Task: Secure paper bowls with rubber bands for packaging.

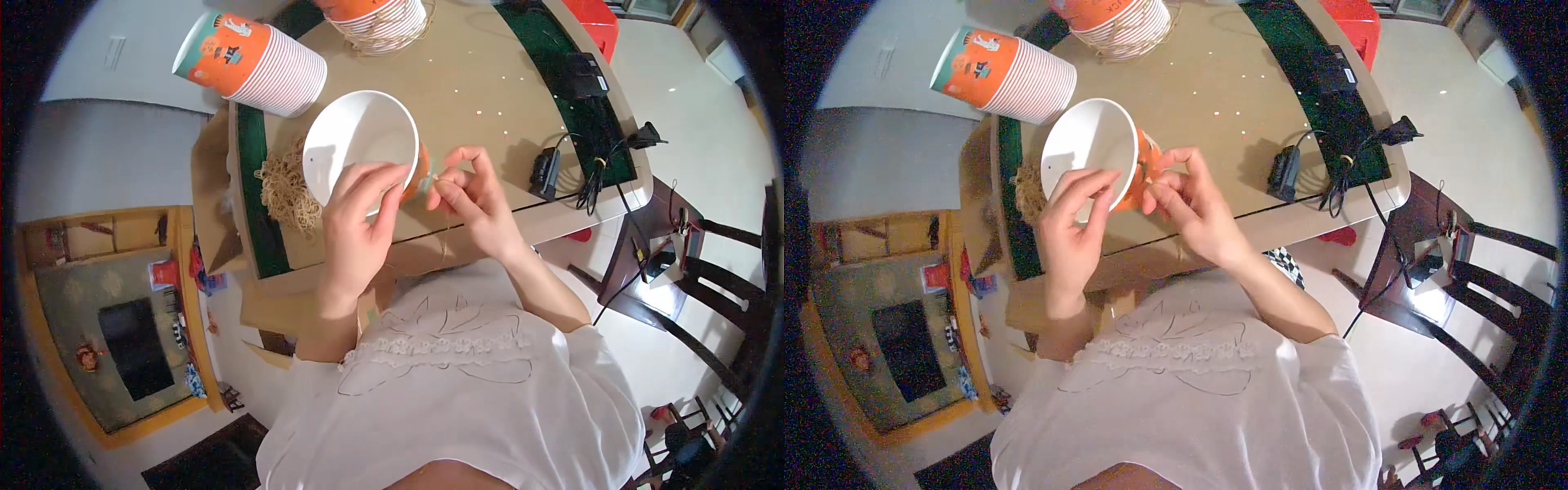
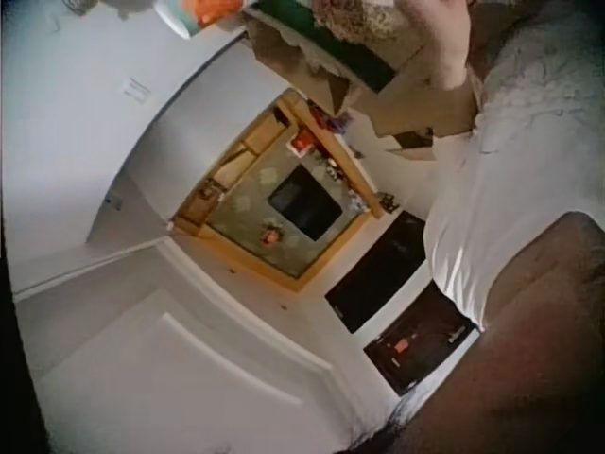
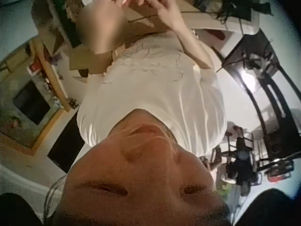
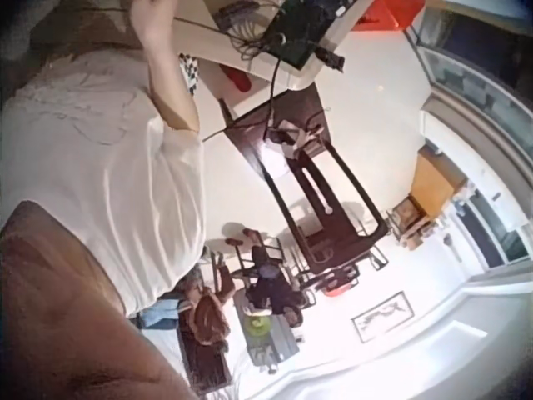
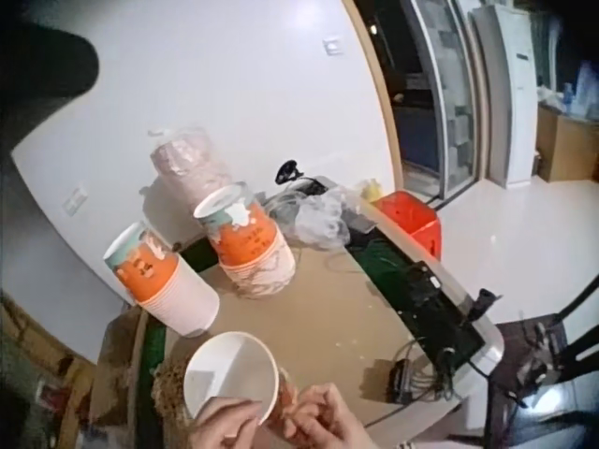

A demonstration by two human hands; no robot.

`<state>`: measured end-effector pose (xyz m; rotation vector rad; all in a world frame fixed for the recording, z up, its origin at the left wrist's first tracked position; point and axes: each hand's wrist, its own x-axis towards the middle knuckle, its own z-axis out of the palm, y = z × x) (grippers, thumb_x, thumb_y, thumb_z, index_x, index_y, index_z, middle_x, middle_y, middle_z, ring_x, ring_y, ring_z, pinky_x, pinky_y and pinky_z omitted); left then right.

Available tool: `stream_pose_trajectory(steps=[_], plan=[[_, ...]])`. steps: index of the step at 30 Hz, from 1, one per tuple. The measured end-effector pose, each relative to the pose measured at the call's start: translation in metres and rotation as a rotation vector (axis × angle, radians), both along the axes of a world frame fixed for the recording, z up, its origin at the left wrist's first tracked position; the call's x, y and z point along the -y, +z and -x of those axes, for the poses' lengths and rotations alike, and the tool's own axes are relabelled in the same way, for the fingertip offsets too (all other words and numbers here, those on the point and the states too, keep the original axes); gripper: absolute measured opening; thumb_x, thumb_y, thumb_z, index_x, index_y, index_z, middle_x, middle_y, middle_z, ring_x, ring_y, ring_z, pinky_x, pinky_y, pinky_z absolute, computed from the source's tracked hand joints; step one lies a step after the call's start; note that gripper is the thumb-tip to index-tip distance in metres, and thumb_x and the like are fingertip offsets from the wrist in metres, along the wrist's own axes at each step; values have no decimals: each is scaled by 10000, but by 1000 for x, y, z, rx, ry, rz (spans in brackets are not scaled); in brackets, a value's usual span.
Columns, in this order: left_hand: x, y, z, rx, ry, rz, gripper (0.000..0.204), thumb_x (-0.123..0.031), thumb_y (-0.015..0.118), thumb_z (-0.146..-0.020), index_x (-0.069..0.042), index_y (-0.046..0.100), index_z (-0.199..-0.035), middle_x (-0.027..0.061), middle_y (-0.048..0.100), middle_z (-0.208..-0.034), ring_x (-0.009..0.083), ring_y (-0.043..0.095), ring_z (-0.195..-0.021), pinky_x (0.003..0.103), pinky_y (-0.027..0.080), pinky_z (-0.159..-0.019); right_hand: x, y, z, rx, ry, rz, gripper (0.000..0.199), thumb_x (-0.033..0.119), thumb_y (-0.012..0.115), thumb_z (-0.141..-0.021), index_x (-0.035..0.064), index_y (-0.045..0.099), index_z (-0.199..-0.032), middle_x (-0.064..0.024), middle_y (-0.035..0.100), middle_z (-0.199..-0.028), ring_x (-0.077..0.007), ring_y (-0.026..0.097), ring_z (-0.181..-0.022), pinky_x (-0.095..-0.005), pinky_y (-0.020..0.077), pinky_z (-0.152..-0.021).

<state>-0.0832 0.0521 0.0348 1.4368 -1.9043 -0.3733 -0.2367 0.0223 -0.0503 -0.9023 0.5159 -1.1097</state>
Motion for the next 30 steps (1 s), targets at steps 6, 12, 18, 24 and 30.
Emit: stream_pose_trajectory(steps=[6,12,18,24,30], plan=[[8,-7,1,-295,-8,-266,199,-17,609,-849,-9,631,-1046,120,617,-941,244,597,-843,308,479,-703,-7,13,4,-83,44,184,272,-4,433,-953,77,324,-1188,-42,553,-815,-85,504,-737,-217,425,-631],[11,-1,11,-17,-52,-189,56,-48,609,-856,-1,582,-871,107,559,-784,244,544,-709,356,443,-617,-5,9,-2,-198,-57,350,304,-29,467,-929,56,358,-1200,-63,539,-805,-110,537,-744,-236,457,-653],[10,-8,10,212,11,-23,76,-45,539,-891,-7,478,-865,145,498,-796,327,504,-742,424,414,-644,-5,17,0,-370,-84,288,213,28,566,-906,29,473,-1098,-35,542,-770,-91,538,-697,-223,449,-627],[16,-19,8,117,47,18,111,-64,548,-899,1,494,-972,140,528,-858,288,542,-786,378,432,-710,2,4,-3,-311,-240,166,59,57,613,-889,7,587,-908,20,518,-693,-43,458,-628,-198,401,-579],[25,-27,-4,169,110,-268,284,-28,624,-827,-22,582,-1108,139,635,-964,234,632,-835,332,498,-750,22,-23,-12,-270,-208,56,55,65,606,-897,10,599,-893,69,503,-706,-4,425,-643,-165,363,-577]])
